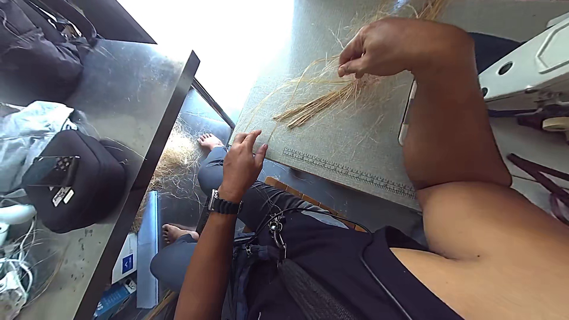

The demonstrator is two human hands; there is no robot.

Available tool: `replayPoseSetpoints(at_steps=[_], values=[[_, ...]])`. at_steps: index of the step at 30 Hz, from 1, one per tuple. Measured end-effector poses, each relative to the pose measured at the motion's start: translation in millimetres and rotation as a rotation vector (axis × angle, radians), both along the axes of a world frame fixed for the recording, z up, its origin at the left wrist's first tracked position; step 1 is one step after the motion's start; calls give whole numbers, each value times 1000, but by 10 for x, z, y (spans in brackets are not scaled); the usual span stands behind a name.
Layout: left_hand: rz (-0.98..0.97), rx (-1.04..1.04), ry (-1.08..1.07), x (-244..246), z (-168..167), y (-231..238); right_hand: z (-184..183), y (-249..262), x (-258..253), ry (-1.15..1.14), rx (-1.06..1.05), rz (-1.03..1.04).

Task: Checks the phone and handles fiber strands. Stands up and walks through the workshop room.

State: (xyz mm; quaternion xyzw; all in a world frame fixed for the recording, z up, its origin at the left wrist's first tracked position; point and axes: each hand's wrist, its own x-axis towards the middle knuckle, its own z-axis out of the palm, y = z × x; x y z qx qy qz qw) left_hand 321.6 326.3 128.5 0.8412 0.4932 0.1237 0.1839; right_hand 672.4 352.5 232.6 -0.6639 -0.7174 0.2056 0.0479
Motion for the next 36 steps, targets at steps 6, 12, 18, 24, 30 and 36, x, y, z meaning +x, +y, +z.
replayPoseSetpoints(at_steps=[6, 12, 18, 24, 30, 36], values=[[77, 15, -54, 3, 37, 10, 48, -59, 27, 38, 44, 39], [73, 21, -51, -94, -10, 5, 8, -19, 6, 19, 35, 44], [71, 37, -248, -579, 30, -128, -18, -5, 92, 31, 68, -16], [291, 40, -366, -1549, 0, -545, 44, -86, 28, 78, 219, -12], [677, 131, 17, -2590, -293, -1547, 111, -177, -339, 157, 343, 185], [977, 131, 265, -2863, -795, -2431, -41, -157, -1061, 231, 336, 543]])
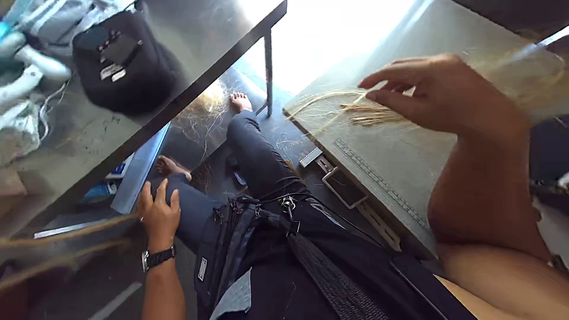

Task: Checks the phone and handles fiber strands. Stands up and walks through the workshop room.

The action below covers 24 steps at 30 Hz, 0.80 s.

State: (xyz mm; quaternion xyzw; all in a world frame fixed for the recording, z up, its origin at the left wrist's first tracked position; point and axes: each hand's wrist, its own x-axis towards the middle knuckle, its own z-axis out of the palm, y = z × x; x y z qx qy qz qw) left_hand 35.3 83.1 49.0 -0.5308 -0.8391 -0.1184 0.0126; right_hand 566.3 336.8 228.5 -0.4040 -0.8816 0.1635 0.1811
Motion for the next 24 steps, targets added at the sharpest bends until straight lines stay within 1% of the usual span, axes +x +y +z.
replayPoseSetpoints(at_steps=[3, 7, 12, 16, 21, 24], values=[[117, 70, -32, 97, -156, -100, -128, -57, -394, -10, -68, 141], [248, 48, -29, 118, -197, -89, -265, -73, -825, -78, -96, 281], [289, 51, -42, 93, -223, -108, -382, -35, -1191, -138, -93, 364], [301, 81, -54, 64, -253, -135, -469, -35, -1276, -169, -154, 359], [301, 87, -83, 83, -258, -113, -465, 0, -1217, -93, -248, 403], [307, 71, -75, 113, -254, -22, -496, 24, -1170, -97, -298, 415]])
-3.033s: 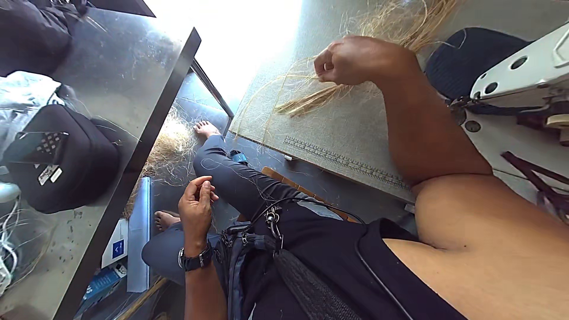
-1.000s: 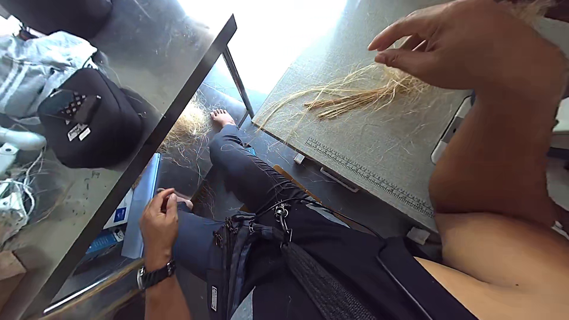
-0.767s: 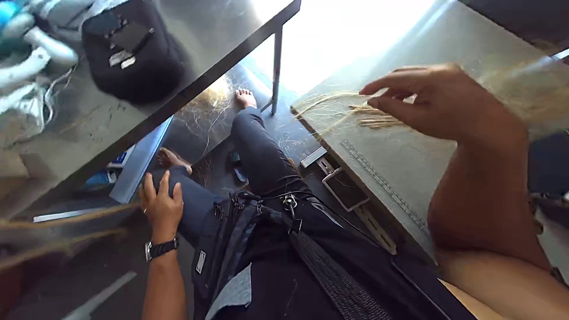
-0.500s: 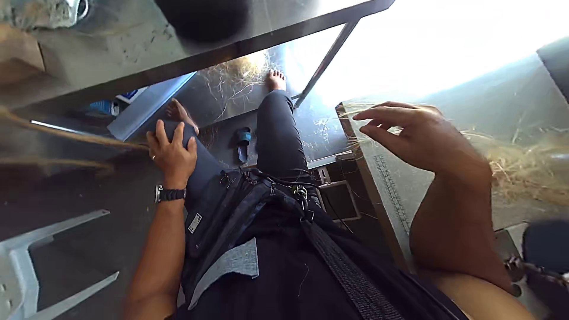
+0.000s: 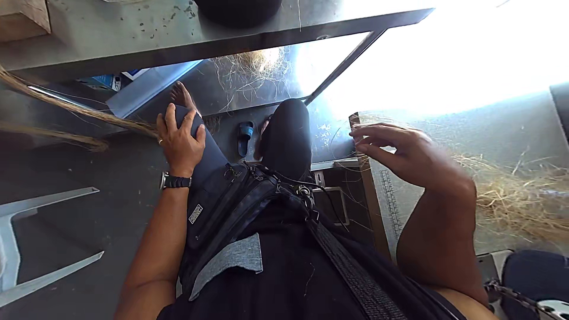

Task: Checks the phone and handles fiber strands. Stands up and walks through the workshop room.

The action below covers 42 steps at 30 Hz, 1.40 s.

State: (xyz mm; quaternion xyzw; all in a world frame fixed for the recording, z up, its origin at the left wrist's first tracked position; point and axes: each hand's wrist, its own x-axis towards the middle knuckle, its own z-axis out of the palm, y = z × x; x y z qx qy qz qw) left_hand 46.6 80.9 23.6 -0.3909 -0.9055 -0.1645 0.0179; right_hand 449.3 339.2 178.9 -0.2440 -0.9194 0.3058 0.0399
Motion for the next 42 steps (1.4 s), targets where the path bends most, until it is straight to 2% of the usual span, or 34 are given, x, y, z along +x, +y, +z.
replayPoseSetpoints(at_steps=[4, 12, 20, 24, 27, 29, 35, 42], values=[[51, -22, 9, 32, 25, 112, -39, 97, 69, -21, -77, 44], [67, -25, 41, 6, 25, 53, -43, 228, 31, -5, -87, 92], [3, -17, 2, 173, 172, -52, 54, 244, 282, -29, -133, 76], [-3, -78, -140, 213, -86, -34, 109, 197, 249, 0, -143, 75], [-35, -252, -336, 350, -422, 15, 63, 130, 190, 5, -146, 60], [-40, -340, -372, 419, -541, 112, 3, 87, 154, -8, -161, 34], [-12, -430, -344, 323, -562, 422, 16, 121, 116, -15, -127, -76], [24, -419, -386, 210, -576, 338, 60, 289, -308, -28, -86, -42]])
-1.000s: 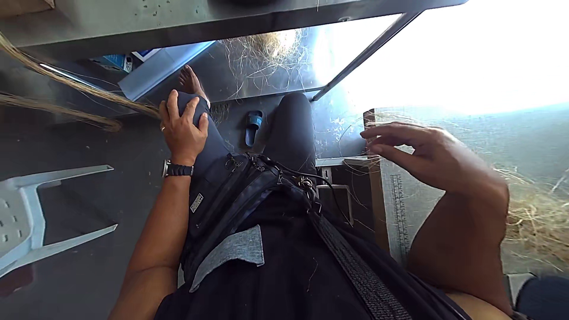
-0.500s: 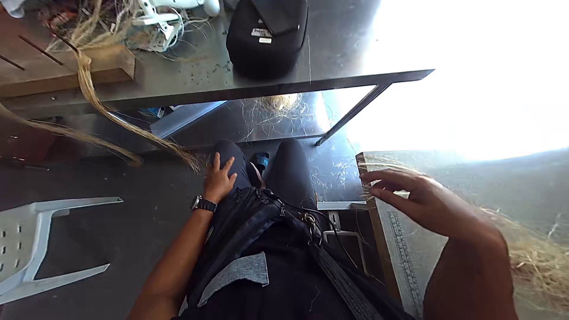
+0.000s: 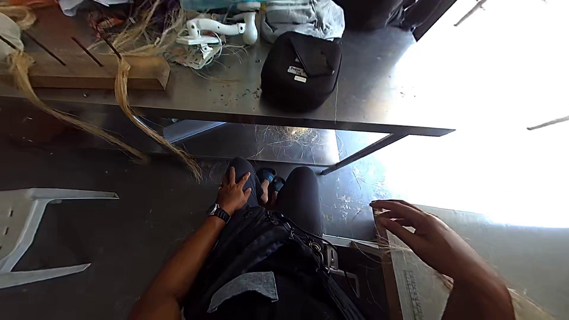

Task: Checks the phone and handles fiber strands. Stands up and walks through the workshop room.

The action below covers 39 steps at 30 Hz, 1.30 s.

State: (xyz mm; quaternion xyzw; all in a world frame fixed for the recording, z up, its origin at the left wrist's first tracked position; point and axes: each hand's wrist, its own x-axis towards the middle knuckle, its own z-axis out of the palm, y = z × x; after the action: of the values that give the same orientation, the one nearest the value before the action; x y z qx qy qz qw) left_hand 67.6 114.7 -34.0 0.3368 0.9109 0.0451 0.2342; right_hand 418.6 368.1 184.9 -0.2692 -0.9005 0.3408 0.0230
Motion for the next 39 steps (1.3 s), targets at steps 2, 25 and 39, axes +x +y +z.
replayPoseSetpoints(at_steps=[2, 25, 39], values=[[6, 15, -26, -23, -6, -57, -49, 33, -166, -23, -16, 66], [-18, -68, 22, 71, 162, -1401, -127, 273, -507, 120, 223, 123], [89, 317, 1, -58, -629, -1840, -1408, -469, -2524, -787, -114, 629]])
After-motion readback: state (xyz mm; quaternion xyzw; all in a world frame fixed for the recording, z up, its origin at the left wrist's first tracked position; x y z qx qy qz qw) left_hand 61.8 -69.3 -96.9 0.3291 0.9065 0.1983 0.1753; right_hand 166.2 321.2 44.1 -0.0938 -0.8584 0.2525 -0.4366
